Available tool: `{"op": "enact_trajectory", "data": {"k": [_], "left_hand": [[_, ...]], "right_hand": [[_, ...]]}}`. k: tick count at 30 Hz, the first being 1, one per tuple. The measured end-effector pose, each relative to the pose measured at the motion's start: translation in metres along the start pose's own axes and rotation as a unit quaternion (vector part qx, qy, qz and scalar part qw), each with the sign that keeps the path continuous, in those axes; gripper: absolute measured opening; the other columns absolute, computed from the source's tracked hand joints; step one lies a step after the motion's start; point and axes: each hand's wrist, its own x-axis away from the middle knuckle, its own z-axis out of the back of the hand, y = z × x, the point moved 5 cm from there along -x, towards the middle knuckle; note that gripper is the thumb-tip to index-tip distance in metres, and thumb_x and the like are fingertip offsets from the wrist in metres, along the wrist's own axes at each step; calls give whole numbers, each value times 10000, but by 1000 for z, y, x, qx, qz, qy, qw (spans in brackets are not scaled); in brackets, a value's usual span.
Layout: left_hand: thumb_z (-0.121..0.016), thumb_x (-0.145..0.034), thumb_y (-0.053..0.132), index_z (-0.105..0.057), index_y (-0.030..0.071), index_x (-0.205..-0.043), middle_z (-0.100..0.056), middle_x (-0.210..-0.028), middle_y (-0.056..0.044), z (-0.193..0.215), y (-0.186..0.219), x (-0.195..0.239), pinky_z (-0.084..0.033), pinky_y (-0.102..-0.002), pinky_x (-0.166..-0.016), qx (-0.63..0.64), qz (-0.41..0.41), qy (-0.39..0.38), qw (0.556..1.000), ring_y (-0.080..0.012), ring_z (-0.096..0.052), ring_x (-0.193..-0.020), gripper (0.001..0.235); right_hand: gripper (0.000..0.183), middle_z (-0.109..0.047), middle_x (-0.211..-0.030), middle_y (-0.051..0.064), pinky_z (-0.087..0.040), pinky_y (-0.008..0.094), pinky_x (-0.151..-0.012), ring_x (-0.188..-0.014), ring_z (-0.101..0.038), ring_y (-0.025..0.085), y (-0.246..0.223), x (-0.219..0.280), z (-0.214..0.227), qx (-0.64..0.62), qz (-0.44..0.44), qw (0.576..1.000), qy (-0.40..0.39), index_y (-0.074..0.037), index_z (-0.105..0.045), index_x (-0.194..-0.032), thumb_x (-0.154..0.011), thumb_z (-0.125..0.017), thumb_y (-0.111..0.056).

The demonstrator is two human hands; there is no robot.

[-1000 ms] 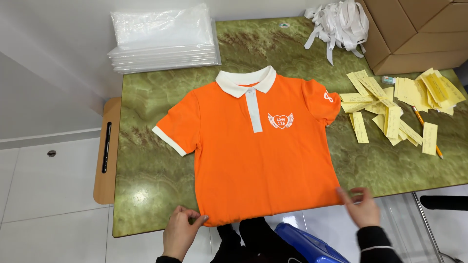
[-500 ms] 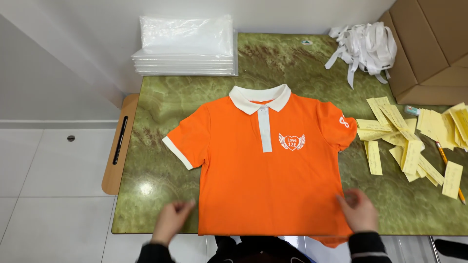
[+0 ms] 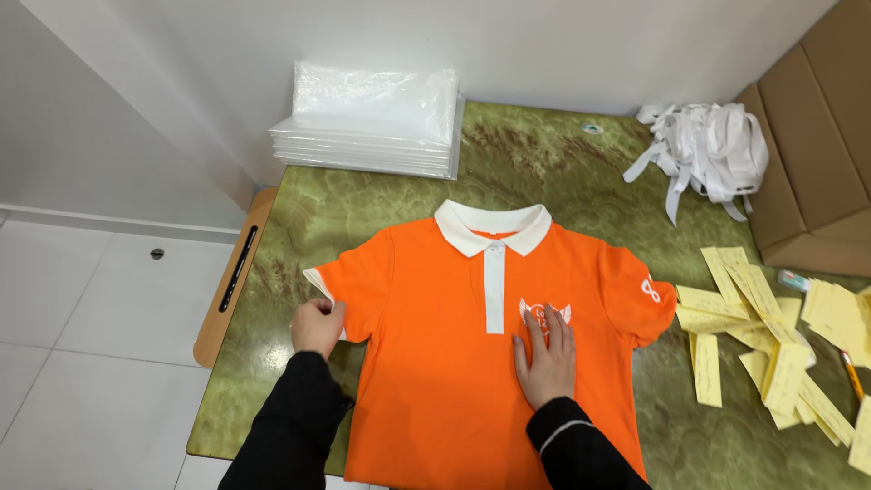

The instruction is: The person takes an orange polo shirt from a clothing rack, lays it on a table, and folds it neatly. They then repeat the process with a dark gray t-shirt and a black t-shirt, folding each one and stacking them on the table.

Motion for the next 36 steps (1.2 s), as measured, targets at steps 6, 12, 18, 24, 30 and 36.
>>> {"op": "enact_trajectory", "data": {"k": [6, 12, 18, 24, 30, 36], "left_hand": [[-700, -927, 198, -489, 110, -731, -484, -817, -40, 10, 27, 28, -404, -338, -715, 193, -173, 91, 962, -184, -484, -729, 301], [-670, -871, 206, -629, 185, -921, -634, -970, -35, -59, 117, 96, -479, -407, -653, -58, -336, -137, 930, -252, -646, -694, 68], [-556, -1030, 502, -675, 143, -1114, -591, -1116, -117, -121, 107, 95, -504, -515, -890, -155, -357, -85, 917, -365, -558, -1097, 387], [-394, -1047, 544, -308, 81, -1624, -130, -1752, -185, -132, 93, 39, -111, -601, -1252, -282, -401, 16, 872, -340, -88, -1622, 745], [-324, -1003, 688, -141, 200, -1687, -17, -1781, -49, -121, 89, 28, -90, -713, -1208, -326, -381, 8, 865, -315, -61, -1617, 861], [-258, -1024, 720, -99, 258, -1684, 71, -1788, -42, -124, 85, 25, -76, -719, -1241, -349, -344, -38, 871, -283, 80, -1639, 821]], "right_hand": [[445, -537, -1532, 165, -390, 521, -1215, -1418, -502, 381, 2, -4, 1, -12, 4, 1000, 6, -145, -650, -1393, -983, -636, -318], [436, -508, -1570, 149, -351, 523, -1236, -1467, -465, 353, 6, -5, 0, -28, -19, 999, -26, -172, -639, -1390, -984, -622, -331], [463, -466, -1587, 155, -315, 513, -1252, -1497, -406, 377, 17, -3, -1, -124, -33, 989, -73, -152, -634, -1399, -955, -666, -280], [292, -717, -1229, 81, -466, 364, -1084, -1150, -648, 239, 86, -21, 51, -244, -152, 958, 28, -68, -694, -1233, -957, -698, -160], [490, -640, -1226, 206, -551, 427, -882, -989, -675, 288, 236, -13, 66, -106, -418, 901, 54, 26, -632, -1414, -1012, -702, -245], [892, -565, -1503, 81, -490, 563, -1058, -1293, -539, 411, 253, -78, 45, 129, -244, 946, -168, -207, -548, -1586, -767, -777, -478]]}}
